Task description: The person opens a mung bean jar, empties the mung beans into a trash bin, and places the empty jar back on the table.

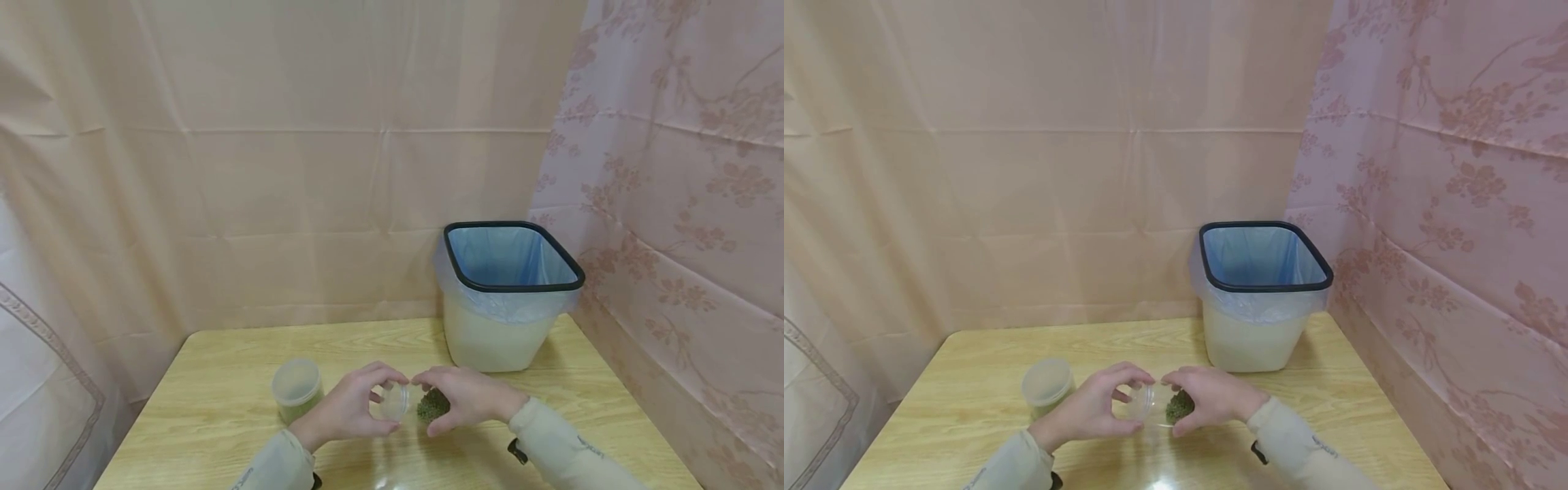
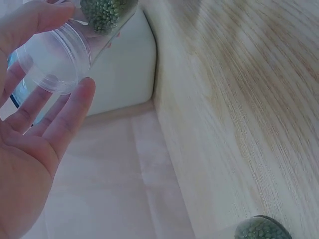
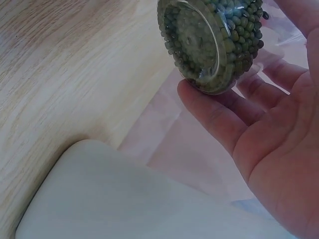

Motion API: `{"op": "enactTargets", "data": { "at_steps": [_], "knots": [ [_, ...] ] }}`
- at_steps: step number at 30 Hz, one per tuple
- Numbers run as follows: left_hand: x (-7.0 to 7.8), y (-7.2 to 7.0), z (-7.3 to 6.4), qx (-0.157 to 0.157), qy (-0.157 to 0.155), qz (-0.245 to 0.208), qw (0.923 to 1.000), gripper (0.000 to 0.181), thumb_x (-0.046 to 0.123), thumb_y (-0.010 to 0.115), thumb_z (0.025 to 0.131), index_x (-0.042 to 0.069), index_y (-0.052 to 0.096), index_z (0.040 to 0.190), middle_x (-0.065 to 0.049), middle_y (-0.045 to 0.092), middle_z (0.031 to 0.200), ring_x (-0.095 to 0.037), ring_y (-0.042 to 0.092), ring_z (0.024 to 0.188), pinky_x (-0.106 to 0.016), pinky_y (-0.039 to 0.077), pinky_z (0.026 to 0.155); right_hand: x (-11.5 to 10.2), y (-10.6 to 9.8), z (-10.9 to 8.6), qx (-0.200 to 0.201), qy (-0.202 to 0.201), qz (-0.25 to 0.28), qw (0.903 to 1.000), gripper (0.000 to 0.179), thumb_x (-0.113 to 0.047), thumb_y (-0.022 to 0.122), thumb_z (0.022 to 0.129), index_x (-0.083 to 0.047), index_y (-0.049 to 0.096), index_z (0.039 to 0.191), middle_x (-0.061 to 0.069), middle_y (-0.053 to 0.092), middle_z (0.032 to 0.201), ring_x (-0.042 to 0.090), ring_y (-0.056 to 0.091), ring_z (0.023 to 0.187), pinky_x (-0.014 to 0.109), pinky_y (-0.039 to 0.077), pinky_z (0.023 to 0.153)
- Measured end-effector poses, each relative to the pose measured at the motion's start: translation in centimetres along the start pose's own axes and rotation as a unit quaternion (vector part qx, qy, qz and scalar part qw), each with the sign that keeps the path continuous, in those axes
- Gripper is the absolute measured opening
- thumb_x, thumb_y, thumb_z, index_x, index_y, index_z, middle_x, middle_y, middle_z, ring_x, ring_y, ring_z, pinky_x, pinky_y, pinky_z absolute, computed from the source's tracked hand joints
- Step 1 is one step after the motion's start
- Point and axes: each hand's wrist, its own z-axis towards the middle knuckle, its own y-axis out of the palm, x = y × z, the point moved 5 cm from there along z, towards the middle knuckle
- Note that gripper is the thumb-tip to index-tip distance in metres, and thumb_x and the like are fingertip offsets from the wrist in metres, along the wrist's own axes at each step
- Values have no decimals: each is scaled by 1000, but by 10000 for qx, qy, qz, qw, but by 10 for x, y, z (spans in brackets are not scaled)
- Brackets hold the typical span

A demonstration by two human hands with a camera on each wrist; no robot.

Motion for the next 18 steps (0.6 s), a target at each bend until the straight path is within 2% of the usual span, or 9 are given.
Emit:
{"op": "enactTargets", "data": {
  "at_steps": [5,10,18],
  "knots": [
    [-1,-1,-1,31,-124,-153,9998,62,8,88,76,24,61,130,7,60,125,-21,60,108,-27,57,81,-2,0,0,25,19,-101,9999,78,-53,82,81,-8,56,139,0,65,122,13,60,111,34,52,93],
    [-1,-2,-2,61,-161,-259,9995,62,7,89,75,20,62,129,5,61,124,-24,63,107,-29,58,81,-4,0,0,47,-31,-194,9998,78,-53,82,80,-9,57,139,2,66,122,14,61,110,35,53,92],
    [0,-2,-4,178,-155,-180,9996,63,7,90,73,24,63,128,7,62,123,-15,62,106,-29,59,80,-4,2,0,115,7,-357,9993,76,-51,82,81,-10,57,140,2,66,123,13,62,109,34,53,92]
  ]
}}
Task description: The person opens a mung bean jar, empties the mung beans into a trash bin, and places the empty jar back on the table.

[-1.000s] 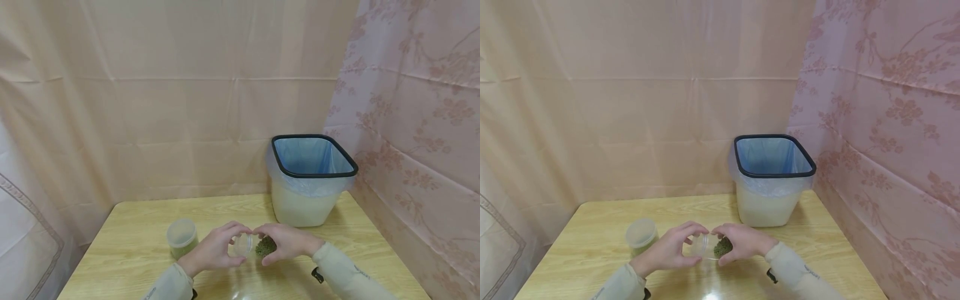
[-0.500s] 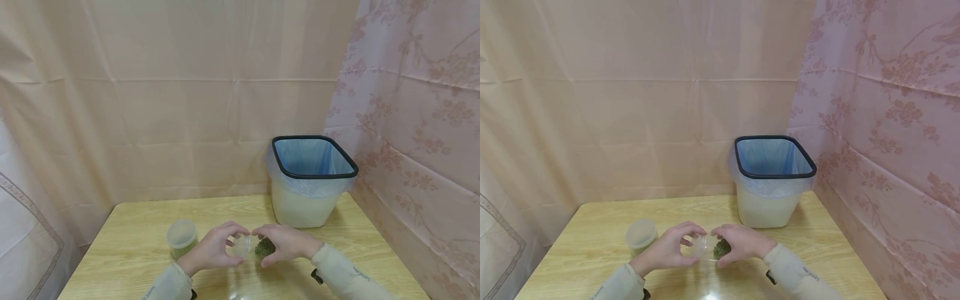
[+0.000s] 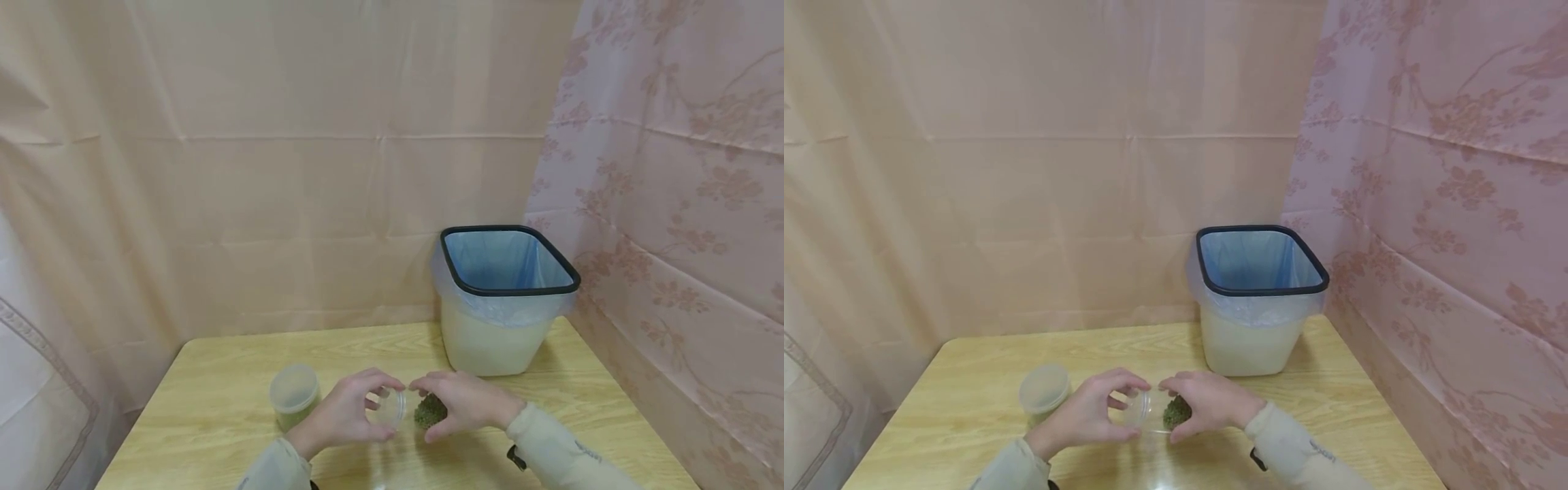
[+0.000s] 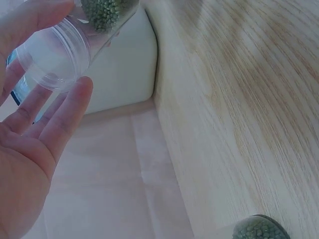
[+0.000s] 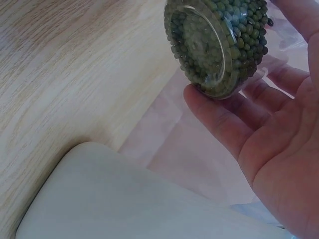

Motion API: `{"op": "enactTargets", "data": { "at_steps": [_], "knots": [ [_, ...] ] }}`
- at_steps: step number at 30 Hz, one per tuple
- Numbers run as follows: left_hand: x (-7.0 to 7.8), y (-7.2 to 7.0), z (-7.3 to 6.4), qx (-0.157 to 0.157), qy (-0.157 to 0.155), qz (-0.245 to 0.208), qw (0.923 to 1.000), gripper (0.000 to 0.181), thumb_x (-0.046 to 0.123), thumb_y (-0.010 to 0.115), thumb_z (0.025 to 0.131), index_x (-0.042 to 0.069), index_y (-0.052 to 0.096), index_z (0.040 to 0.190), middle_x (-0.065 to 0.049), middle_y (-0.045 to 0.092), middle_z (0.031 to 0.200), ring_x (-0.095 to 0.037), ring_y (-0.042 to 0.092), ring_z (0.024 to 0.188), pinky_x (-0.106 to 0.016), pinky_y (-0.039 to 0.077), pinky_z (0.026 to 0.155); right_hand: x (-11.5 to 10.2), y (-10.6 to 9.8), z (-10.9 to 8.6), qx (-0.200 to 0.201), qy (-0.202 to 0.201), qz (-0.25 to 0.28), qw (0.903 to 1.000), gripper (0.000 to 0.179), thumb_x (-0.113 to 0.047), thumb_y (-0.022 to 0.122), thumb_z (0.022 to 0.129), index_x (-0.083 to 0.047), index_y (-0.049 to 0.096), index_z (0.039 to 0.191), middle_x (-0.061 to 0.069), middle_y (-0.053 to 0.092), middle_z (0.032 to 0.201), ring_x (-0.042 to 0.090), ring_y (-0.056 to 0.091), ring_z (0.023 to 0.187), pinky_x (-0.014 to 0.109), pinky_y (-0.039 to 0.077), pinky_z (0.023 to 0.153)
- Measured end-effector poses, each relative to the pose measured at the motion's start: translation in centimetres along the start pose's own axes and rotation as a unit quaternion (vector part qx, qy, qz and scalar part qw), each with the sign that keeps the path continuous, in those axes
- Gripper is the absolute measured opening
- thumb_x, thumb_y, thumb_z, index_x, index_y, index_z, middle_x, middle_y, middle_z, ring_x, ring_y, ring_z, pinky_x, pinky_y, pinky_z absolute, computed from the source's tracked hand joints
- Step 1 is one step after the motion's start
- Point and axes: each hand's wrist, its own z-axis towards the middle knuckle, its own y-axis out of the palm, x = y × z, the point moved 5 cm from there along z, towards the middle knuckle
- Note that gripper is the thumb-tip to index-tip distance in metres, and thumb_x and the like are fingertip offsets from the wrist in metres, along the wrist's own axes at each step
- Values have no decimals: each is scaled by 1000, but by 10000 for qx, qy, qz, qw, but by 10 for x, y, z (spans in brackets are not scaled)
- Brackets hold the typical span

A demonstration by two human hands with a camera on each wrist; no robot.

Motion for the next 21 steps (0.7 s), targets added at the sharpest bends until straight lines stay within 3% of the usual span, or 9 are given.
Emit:
{"op": "enactTargets", "data": {
  "at_steps": [12,21],
  "knots": [
    [2,-2,-1,57,39,121,9999,62,9,90,73,24,64,127,6,63,124,-16,62,105,-25,58,77,-1,0,0,177,25,-89,9998,76,-55,81,80,-13,59,139,-1,67,121,11,63,106,33,55,88],
    [4,-3,-1,92,89,257,9996,59,12,90,72,16,66,126,4,64,119,-17,64,100,-20,56,62,-4,1,2,186,-40,-149,9997,75,-53,83,80,-13,59,138,-3,65,123,11,63,107,32,54,89]
  ]
}}
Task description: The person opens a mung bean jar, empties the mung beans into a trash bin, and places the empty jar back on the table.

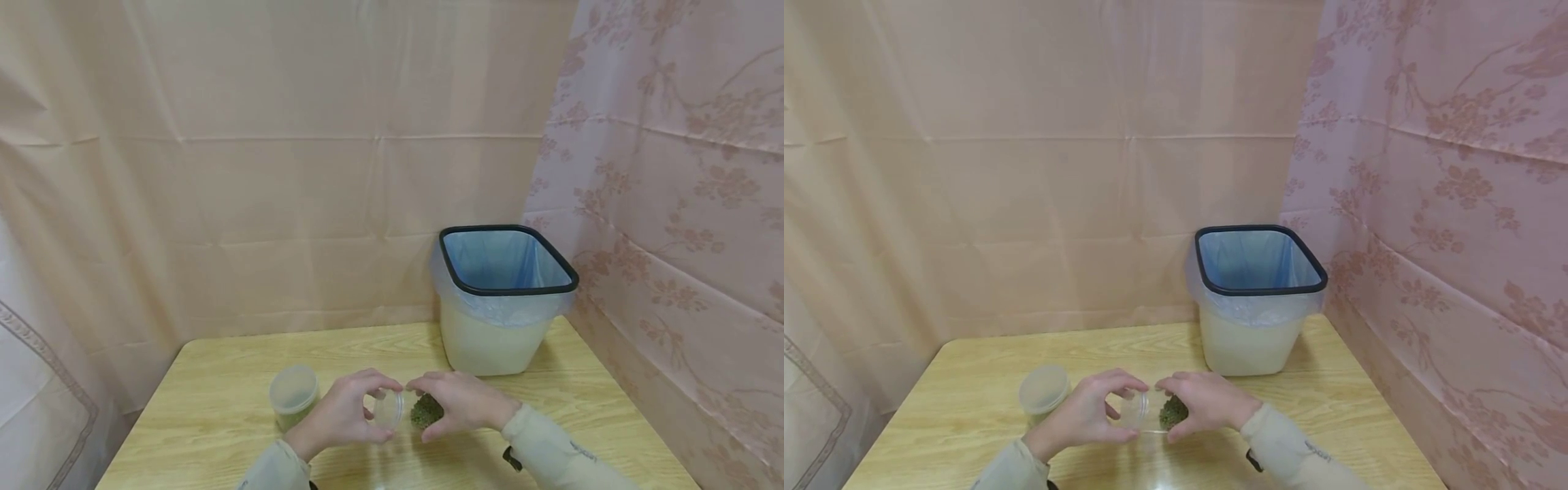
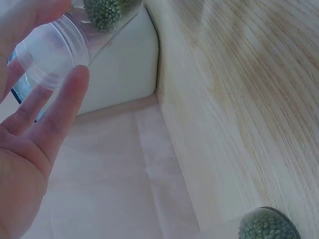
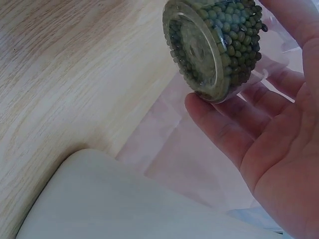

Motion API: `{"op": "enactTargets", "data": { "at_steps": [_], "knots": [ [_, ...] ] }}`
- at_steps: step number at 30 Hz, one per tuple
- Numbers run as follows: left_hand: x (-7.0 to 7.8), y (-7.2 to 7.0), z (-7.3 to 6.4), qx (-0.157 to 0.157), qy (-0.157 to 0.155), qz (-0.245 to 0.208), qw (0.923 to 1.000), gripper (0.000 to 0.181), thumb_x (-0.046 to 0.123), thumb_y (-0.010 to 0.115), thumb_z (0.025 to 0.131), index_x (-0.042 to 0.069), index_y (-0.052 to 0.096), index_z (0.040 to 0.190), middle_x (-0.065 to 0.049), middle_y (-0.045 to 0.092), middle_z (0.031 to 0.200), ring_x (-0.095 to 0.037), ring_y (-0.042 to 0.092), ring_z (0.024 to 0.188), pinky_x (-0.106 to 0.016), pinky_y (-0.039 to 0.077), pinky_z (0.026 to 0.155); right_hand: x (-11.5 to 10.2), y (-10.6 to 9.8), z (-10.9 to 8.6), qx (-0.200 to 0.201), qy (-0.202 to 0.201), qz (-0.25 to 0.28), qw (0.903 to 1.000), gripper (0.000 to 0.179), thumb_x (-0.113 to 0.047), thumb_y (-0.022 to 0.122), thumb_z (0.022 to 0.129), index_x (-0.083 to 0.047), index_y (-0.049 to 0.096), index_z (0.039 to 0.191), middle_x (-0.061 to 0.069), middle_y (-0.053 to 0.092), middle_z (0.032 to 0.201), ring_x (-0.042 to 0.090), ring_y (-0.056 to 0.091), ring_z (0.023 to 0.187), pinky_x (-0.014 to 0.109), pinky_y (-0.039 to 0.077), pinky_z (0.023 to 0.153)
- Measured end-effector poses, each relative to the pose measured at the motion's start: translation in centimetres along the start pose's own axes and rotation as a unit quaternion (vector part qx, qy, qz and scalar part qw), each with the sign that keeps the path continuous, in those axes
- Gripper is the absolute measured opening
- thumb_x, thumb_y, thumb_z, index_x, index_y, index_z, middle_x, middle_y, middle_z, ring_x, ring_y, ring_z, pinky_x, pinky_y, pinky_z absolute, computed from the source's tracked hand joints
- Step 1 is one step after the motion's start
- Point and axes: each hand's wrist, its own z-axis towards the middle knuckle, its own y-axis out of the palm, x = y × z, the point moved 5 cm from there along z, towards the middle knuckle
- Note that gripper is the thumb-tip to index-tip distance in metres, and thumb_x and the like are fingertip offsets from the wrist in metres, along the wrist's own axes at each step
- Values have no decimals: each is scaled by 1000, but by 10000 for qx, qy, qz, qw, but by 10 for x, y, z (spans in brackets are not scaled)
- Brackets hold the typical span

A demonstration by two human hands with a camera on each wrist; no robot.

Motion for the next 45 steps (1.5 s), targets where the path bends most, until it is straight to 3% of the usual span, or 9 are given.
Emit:
{"op": "enactTargets", "data": {
  "at_steps": [5,9,12,16,22,27,31,36,45],
  "knots": [
    [2,0,0,68,207,143,9997,58,14,91,72,14,67,125,0,66,115,-18,67,97,-17,55,58,-1,0,-1,-12,-19,-28,10000,75,-54,83,79,-13,59,138,0,66,123,11,63,107,34,55,89],
    [3,-1,-1,227,385,400,9982,59,19,92,71,13,68,124,2,68,115,-17,69,92,-21,57,69,-2,1,-1,39,-4,-69,10000,75,-54,83,79,-13,60,137,0,66,124,11,63,107,34,55,89],
    [0,-4,-3,478,293,430,9975,57,26,93,71,12,70,122,3,70,115,-13,70,84,-22,56,72,-5,0,1,126,-7,-106,9999,76,-56,82,79,-13,60,137,-1,66,123,11,64,106,34,55,86],
    [-4,-8,-4,700,174,278,9970,57,33,92,72,8,71,119,-2,73,115,-11,70,77,-21,57,63,-9,-3,5,202,-28,-114,9997,76,-59,80,79,-13,60,136,-1,67,121,11,64,102,33,56,83],
    [-3,-6,-2,404,90,205,9989,61,34,90,77,7,66,126,-6,70,119,-18,71,83,-18,55,60,-6,-4,4,195,-11,-162,9997,78,-60,81,78,-11,61,136,0,67,120,11,65,102,33,56,82],
    [-2,-2,-3,-66,-98,339,9994,81,39,88,79,13,48,144,-7,59,134,-25,65,104,-22,56,67,-3,-3,2,165,38,-197,9997,78,-59,82,77,-12,60,136,1,66,122,12,65,102,35,56,82],
    [6,1,-2,-204,446,958,9942,84,30,90,77,13,45,147,-1,49,142,-24,56,122,-32,56,88,0,-4,0,132,102,-186,9997,79,-60,80,78,-13,60,138,-1,66,122,11,65,102,35,56,82],
    [16,4,-1,-39,1253,1436,9817,71,7,88,71,9,55,134,-3,52,137,-21,55,124,-39,50,101,0,-3,-1,116,87,-104,9998,77,-61,80,78,-16,60,137,-6,65,120,10,64,102,33,56,82],
    [14,2,-2,-5,1304,1297,9829,66,7,88,71,13,57,130,2,56,132,-16,57,120,-36,51,100,-3,-2,-2,82,-54,-78,9999,76,-60,80,79,-13,60,136,-2,66,122,11,65,105,31,56,84]
  ]
}}
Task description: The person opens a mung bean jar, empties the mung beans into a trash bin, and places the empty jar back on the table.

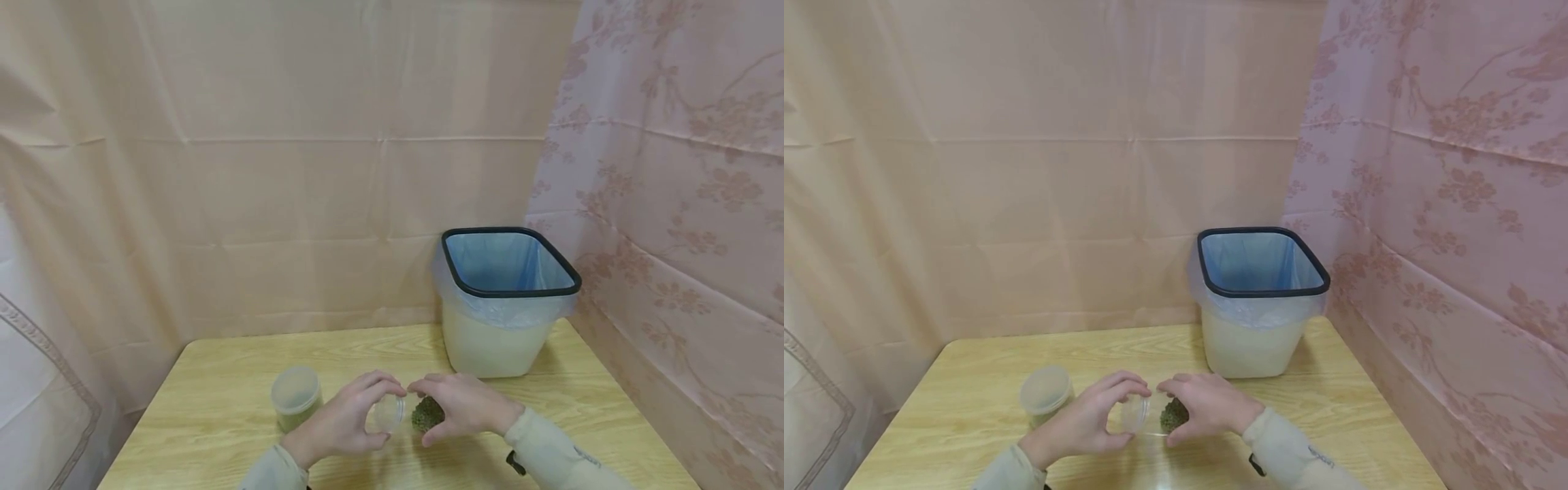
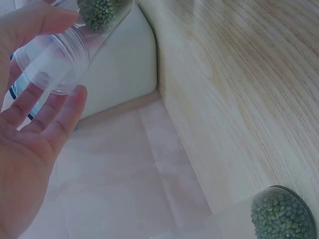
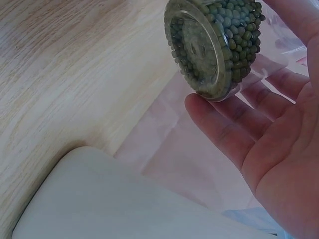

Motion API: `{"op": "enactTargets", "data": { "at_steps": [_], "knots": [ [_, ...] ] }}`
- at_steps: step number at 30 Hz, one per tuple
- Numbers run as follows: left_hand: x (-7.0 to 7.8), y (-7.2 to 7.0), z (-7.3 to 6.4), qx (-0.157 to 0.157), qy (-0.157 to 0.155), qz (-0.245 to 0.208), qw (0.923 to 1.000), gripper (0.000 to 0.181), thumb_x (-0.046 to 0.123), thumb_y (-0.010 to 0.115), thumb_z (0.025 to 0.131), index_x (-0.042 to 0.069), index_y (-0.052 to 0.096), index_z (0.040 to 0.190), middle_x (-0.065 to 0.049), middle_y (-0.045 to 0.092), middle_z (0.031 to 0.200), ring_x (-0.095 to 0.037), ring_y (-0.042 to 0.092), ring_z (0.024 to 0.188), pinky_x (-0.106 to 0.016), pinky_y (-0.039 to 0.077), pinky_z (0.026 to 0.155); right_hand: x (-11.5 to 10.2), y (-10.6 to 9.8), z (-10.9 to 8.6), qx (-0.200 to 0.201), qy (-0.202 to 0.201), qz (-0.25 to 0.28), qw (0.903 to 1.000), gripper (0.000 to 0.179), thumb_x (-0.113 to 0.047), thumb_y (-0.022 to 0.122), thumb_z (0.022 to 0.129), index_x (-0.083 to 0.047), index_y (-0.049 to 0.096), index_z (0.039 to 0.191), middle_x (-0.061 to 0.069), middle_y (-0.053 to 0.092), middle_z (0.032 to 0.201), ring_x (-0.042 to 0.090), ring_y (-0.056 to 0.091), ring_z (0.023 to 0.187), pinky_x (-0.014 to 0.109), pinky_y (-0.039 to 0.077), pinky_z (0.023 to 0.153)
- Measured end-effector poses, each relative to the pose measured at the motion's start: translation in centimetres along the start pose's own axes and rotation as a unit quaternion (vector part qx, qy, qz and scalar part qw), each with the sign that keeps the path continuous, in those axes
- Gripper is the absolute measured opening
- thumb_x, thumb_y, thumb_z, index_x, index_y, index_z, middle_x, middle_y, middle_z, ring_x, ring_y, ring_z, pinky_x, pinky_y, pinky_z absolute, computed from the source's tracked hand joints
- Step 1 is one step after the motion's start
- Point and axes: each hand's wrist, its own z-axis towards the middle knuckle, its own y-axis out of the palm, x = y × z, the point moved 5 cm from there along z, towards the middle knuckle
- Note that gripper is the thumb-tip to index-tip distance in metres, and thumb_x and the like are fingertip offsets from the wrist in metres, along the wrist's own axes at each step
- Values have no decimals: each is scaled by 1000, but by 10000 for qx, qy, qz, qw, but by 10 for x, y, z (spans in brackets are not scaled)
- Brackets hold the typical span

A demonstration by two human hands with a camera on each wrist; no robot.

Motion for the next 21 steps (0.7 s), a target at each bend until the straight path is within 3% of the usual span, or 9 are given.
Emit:
{"op": "enactTargets", "data": {
  "at_steps": [10,21],
  "knots": [
    [-3,-1,0,-32,32,-268,9996,64,8,87,72,11,58,129,2,57,131,-17,61,113,-27,55,86,-1,1,0,-38,30,71,10000,76,-59,79,80,-13,60,137,0,66,123,11,64,106,32,55,86],
    [-4,-2,-3,-101,-226,-565,9981,65,8,89,69,14,60,127,4,60,123,-12,60,109,-23,56,80,-3,4,1,-97,43,239,9997,77,-58,81,79,-11,60,137,-3,66,121,11,63,106,31,55,88]
  ]
}}
